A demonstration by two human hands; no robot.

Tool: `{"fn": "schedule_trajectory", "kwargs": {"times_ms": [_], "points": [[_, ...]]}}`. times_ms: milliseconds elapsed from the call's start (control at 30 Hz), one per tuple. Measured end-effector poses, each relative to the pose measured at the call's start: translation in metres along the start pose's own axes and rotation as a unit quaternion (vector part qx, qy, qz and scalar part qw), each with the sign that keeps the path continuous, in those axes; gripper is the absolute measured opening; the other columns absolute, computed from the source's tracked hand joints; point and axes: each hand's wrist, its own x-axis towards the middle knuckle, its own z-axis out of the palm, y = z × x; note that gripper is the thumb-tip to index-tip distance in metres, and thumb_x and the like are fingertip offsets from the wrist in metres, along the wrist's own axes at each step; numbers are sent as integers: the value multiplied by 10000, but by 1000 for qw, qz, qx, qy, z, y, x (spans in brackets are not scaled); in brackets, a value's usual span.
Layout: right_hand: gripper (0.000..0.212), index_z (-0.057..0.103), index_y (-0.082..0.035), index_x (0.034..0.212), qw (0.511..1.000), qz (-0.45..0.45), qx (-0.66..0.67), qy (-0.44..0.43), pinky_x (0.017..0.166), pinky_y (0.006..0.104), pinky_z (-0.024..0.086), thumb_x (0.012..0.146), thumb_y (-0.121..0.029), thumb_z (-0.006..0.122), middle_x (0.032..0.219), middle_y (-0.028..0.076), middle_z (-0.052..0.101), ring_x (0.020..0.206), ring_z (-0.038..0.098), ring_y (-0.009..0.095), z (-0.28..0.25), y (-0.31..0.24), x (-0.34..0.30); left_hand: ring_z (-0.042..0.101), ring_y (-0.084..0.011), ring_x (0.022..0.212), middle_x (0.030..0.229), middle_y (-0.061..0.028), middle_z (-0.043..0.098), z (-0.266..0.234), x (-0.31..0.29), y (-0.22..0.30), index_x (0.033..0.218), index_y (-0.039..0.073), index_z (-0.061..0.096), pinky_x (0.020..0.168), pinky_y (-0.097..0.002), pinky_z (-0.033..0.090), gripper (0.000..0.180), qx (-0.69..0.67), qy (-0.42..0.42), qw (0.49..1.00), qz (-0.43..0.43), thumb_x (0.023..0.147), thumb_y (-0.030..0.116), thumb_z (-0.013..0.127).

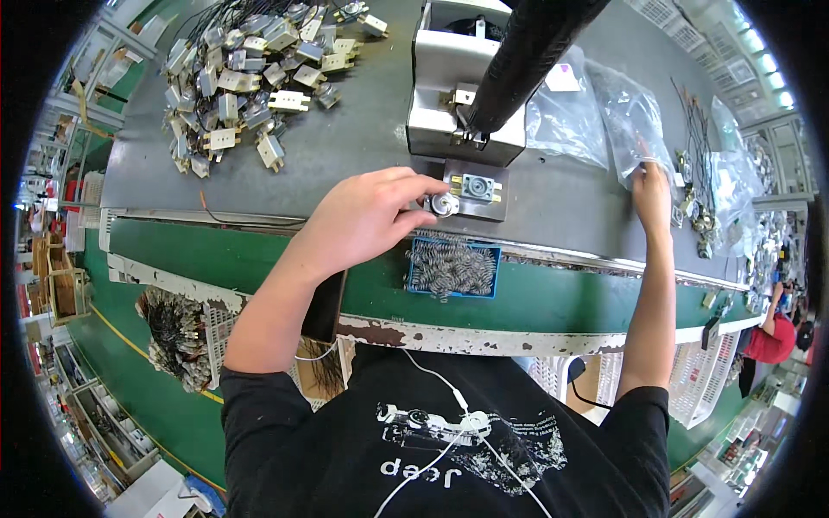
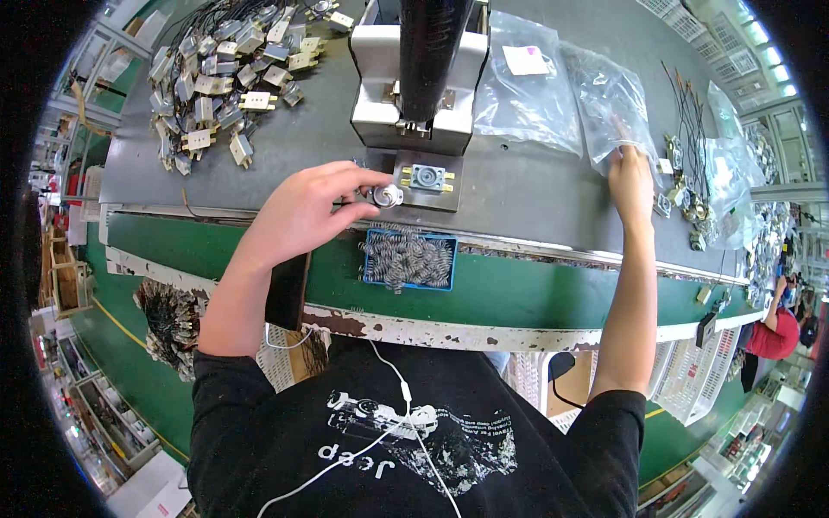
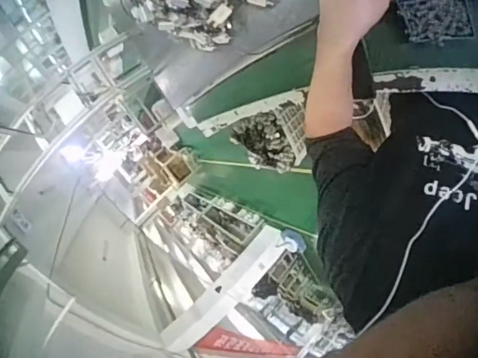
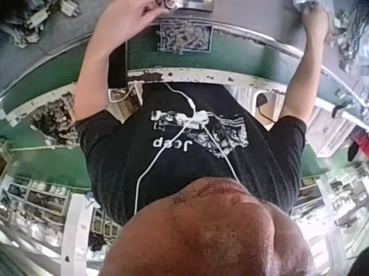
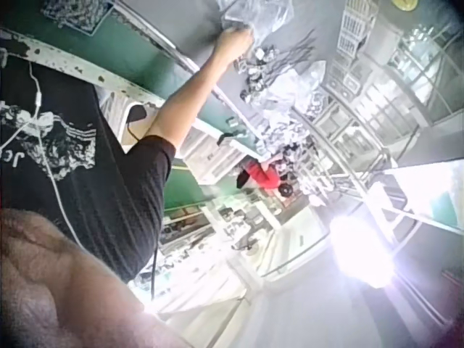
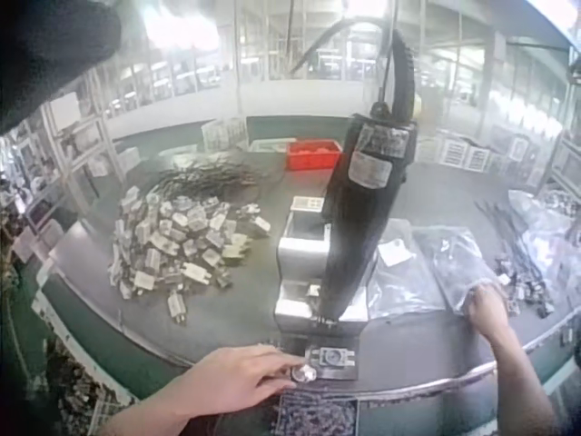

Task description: Assembling small electronic components using an electric screwdriver on a production line.

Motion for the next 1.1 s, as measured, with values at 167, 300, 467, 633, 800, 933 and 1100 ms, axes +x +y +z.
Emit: {"fn": "schedule_trajectory", "kwargs": {"times_ms": [167,300,467,633,800,933,1100], "points": [[386,619,-96,1295,997,49,-28,-44,889,471,494,929,-215,601,1118,254,661,1054,628,413,23,9,29,670,-231,763,939,-96,668,-2,3,1,1174,100,684,674,-337,525,343,4,-6,1000,-6,839,151,740],[386,634,-82,1269,999,-2,-36,-3,913,465,497,920,-246,629,1122,248,671,1070,629,426,28,22,29,669,-232,764,952,-97,671,-3,3,1,1175,96,683,678,-338,527,343,12,-7,1000,-7,841,153,738],[443,626,-24,1237,999,43,6,-6,897,475,496,883,-288,672,1102,260,669,1043,634,436,4,-3,18,663,-233,763,966,-98,672,-2,2,0,1183,98,678,682,-341,526,343,7,-5,1000,-6,846,136,727],[424,617,7,1217,999,31,11,-4,875,470,500,885,-256,646,1062,265,674,1024,638,431,-3,-2,8,656,-239,764,961,-94,666,-2,4,0,1185,100,677,682,-346,525,349,15,-10,1000,2,839,100,717],[307,599,-11,1096,986,98,29,-132,746,461,509,881,-228,630,905,214,687,787,659,400,-52,-28,-7,650,-236,761,948,-84,660,2,6,-4,1182,105,679,680,-343,522,341,31,19,999,18,843,111,718],[152,573,-24,1027,975,31,159,-154,542,274,390,877,-51,590,797,72,614,571,467,104,-105,-100,-18,668,-253,827,967,-68,667,4,8,-6,1171,118,678,719,-363,534,326,56,21,998,19,854,183,718],[177,612,-36,987,928,-138,290,-189,559,275,409,812,-15,606,822,44,595,601,492,120,-102,-202,-17,673,-233,812,979,-67,666,6,7,-10,1177,115,678,703,-352,530,336,58,40,997,40,849,166,725]]}}
